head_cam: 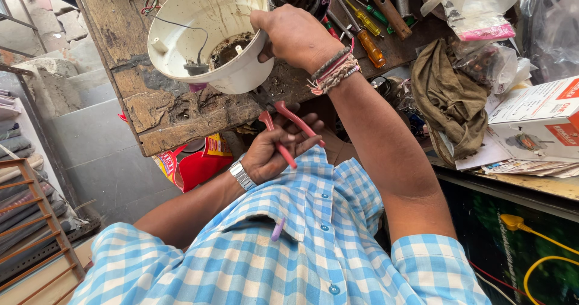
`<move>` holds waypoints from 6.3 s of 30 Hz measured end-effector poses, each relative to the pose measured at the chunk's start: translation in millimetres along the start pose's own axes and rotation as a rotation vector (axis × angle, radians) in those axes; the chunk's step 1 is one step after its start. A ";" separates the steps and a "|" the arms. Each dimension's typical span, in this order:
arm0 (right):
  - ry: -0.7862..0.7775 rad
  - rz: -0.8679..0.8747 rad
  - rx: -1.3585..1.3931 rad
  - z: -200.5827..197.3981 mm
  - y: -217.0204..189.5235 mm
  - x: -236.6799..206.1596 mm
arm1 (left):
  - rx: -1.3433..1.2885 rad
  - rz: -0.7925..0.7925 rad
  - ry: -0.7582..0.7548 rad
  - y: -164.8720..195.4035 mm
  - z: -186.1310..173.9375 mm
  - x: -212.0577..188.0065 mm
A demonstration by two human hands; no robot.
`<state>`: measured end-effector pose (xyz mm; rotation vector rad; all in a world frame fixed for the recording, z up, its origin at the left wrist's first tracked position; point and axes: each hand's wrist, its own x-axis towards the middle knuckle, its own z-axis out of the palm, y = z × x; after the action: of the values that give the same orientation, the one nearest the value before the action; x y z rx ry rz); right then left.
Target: The person applies lubricant to a ceiling fan motor, then uses pliers and a screwdriver to adjust wires and components inside the fan housing. The person handles the motor, housing, and tools throughout the clip.
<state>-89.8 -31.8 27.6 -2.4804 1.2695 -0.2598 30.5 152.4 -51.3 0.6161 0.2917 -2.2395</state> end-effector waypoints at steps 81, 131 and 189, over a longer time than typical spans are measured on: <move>0.471 -0.135 0.350 -8.5 -54.9 -93.7 | 0.227 0.052 0.057 -19.7 -69.7 96.5; -0.005 -0.084 -0.218 -105.3 -80.8 -55.6 | 0.181 0.016 0.091 -19.1 -7.6 61.3; -0.177 -0.028 -0.356 -135.7 -104.2 -52.3 | 0.181 0.001 0.069 -23.9 -6.2 62.9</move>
<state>-84.6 37.8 192.4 -2.7408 1.3009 0.1942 -21.5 131.1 -88.8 0.7905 0.1240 -2.2628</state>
